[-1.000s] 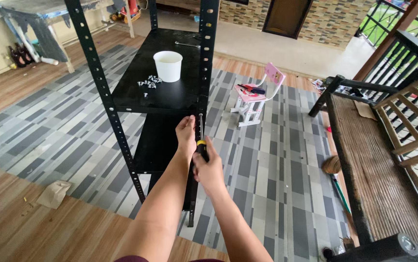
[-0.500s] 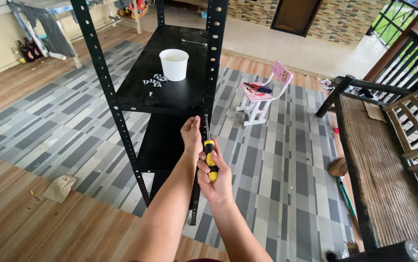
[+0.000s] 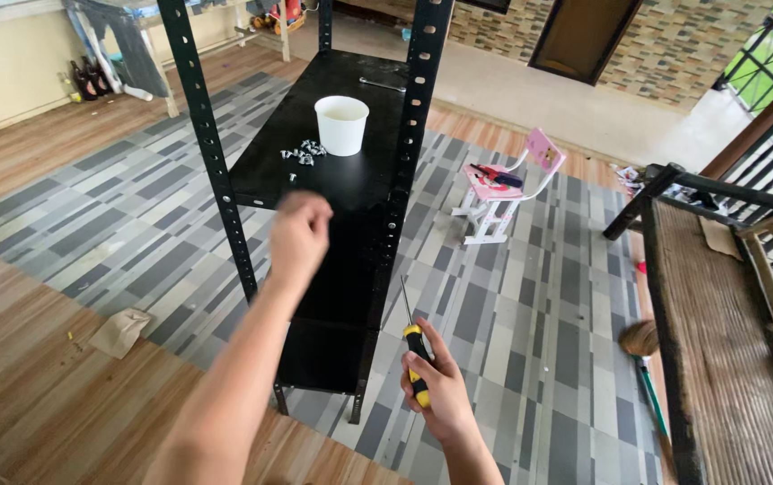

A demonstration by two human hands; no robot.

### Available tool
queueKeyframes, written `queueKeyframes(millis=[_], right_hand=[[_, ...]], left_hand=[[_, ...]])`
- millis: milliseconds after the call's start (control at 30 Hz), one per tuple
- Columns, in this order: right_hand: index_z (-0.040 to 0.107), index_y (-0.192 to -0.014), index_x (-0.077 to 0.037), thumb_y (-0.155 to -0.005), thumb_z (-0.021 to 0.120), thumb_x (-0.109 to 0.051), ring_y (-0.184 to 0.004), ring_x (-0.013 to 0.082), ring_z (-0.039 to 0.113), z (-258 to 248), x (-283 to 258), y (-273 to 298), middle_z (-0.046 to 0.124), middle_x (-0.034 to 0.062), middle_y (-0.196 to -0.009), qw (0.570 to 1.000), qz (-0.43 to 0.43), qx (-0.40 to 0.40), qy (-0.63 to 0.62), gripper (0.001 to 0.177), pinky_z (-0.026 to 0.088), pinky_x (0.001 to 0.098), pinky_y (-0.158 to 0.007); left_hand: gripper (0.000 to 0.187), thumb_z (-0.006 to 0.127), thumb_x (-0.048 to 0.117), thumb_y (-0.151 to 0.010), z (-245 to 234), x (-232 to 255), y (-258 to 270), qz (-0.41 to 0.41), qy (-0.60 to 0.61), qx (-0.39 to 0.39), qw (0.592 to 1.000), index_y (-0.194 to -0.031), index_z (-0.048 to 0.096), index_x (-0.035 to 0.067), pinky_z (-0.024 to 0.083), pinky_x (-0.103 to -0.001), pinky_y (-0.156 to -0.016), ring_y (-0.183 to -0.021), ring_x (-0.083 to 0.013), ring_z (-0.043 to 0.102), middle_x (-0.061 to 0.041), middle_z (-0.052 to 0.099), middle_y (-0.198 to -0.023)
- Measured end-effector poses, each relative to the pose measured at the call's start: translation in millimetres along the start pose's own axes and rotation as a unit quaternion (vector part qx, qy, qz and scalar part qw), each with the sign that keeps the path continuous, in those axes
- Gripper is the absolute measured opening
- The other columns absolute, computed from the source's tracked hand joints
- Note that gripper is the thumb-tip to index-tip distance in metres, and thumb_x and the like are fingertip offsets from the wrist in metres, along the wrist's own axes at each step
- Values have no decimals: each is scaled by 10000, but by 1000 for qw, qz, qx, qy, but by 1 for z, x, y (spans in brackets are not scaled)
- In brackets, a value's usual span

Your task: The person assembles a black metal shelving unit by inserting bolts and tightening them with a screwdriver. They repeatedly pick bolts from a white cup, align them with holes on the shelf frame, and turn the screwdriver to secure the shelf to the vertical supports.

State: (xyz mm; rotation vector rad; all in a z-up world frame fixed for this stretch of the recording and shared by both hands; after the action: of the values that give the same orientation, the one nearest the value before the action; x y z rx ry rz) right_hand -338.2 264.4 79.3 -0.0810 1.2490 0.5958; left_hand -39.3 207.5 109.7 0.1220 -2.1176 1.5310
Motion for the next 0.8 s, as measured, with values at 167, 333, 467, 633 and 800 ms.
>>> queueKeyframes(millis=[167, 333, 467, 633, 800], right_hand=[[393, -1578, -193, -932, 585, -73, -539, 130, 526, 2, 8, -3, 573, 60, -775, 1000, 3, -2, 12, 684, 357, 274, -390], [361, -1586, -189, -920, 604, -62, -525, 116, 511, 13, 0, -1, 547, 43, -767, 998, -12, -22, 50, 720, 362, 271, -388], [311, -1595, -164, -908, 630, -44, -497, 96, 480, 20, -8, -5, 550, 30, -770, 993, -63, -25, 96, 767, 355, 261, -374], [303, -1602, -123, -904, 633, -27, -484, 82, 470, 37, -13, -19, 541, 27, -759, 987, -98, -40, 125, 778, 363, 246, -356], [331, -1593, -116, -906, 646, -22, -504, 74, 487, 57, -12, -36, 545, 19, -757, 989, -93, -43, 105, 761, 376, 232, -365]], left_hand=[[253, 784, 44, -771, 2, -63, -64, -40, -130, -46, 990, -1021, 753, 21, 533, -452, -885, -1020, -386, 655, -165, 716, -1059], [120, 783, 111, -865, 25, -105, -87, -160, -139, -186, 960, -984, 792, 127, 548, -453, -864, -954, -354, 690, -160, 738, -1003], [120, 730, 28, -867, 33, -122, -97, -95, -117, -104, 983, -926, 802, 104, 557, -440, -817, -908, -353, 698, -181, 732, -958], [119, 722, 2, -818, 47, -134, -122, -34, -82, -77, 993, -874, 800, 73, 573, -420, -805, -881, -343, 712, -175, 743, -914], [77, 760, 61, -814, 72, -153, -156, -54, -91, -217, 970, -866, 813, 83, 584, -426, -812, -851, -339, 722, -167, 750, -904]])
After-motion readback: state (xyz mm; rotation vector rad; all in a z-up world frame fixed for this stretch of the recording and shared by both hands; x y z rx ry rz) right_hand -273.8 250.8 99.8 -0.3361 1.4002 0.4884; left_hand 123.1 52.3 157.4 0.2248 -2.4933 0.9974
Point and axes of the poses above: each hand's wrist, its own y-axis away from the middle knuckle, its own z-axis out of the palm, x = y × z, the point moved 1 cm from there along -y, towards the middle knuckle
